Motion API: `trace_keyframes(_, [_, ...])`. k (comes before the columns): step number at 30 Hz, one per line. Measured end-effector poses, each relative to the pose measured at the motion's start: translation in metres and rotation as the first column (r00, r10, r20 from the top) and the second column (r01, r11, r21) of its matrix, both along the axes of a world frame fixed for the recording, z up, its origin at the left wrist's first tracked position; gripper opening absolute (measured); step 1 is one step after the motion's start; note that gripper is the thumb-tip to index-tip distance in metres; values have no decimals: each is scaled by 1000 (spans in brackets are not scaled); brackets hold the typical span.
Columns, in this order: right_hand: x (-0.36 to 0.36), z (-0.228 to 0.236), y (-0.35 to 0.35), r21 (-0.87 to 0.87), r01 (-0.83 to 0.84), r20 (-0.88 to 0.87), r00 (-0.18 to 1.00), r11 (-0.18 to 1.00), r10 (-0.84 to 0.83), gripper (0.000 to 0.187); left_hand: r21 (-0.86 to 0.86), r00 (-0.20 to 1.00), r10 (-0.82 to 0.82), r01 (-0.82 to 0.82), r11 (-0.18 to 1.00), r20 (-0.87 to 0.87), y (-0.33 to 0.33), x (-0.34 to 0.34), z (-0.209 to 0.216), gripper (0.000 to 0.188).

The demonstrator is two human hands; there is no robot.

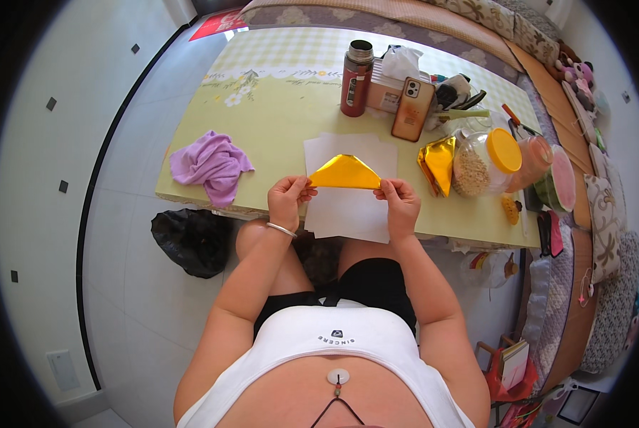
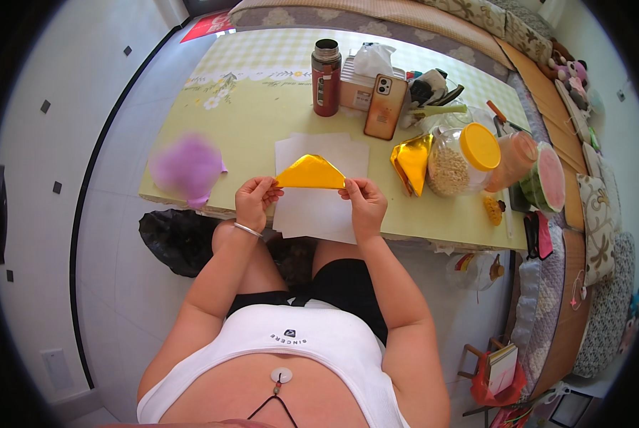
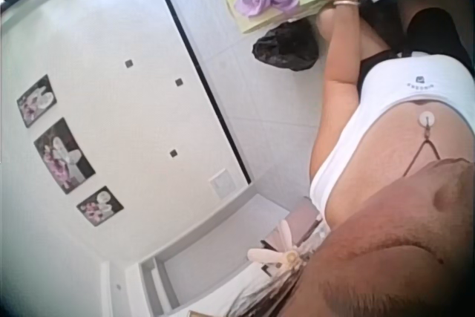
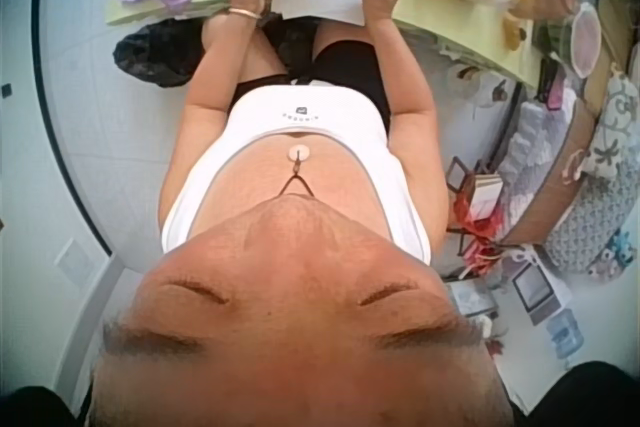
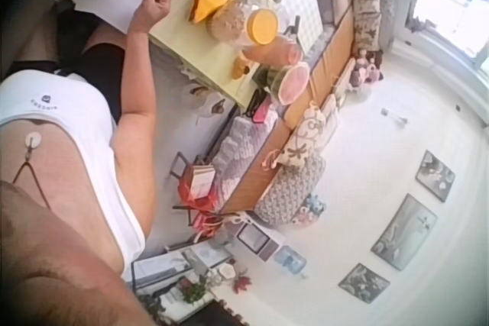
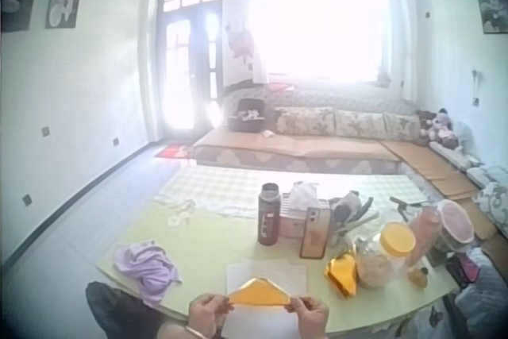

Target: The person sits on the floor and folds multiple sheets of white paper using a yellow rectangular guide. They repeatedly align the paper with the guide, fold it, and press the crease to create uniform folded units.

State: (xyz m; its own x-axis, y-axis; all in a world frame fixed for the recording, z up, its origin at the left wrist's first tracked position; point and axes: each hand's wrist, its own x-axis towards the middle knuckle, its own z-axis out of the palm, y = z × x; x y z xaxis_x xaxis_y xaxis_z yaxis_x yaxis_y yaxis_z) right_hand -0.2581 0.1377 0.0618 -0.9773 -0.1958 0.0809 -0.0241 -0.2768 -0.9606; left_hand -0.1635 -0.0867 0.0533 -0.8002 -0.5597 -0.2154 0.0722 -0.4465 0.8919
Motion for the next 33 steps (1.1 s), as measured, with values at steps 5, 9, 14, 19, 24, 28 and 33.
trace_keyframes(5, [5,15,2,15,-37,26,999,999,37,16,-161,996,3,-18,987,-91,-1,5,-6,15])
trace_keyframes(9, [0,15,12,47,-135,155,980,990,127,21,-192,994,-46,27,981,-97,-2,7,2,21])
trace_keyframes(14, [-2,30,26,112,-297,431,874,948,223,14,-139,989,-142,146,979,35,-14,10,10,16])
trace_keyframes(19, [1,31,34,165,-295,365,905,941,219,10,-167,959,-222,251,953,175,-16,7,16,13])
trace_keyframes(24, [-6,31,50,164,-255,344,920,953,187,10,-152,934,-291,325,933,209,-4,-4,27,14])
trace_keyframes(28, [-13,36,69,201,-229,345,927,952,150,10,-57,903,-362,384,922,229,5,-11,45,16])
trace_keyframes(33, [-15,36,82,206,-204,337,933,957,126,9,-87,857,-434,472,877,276,4,-20,42,19])
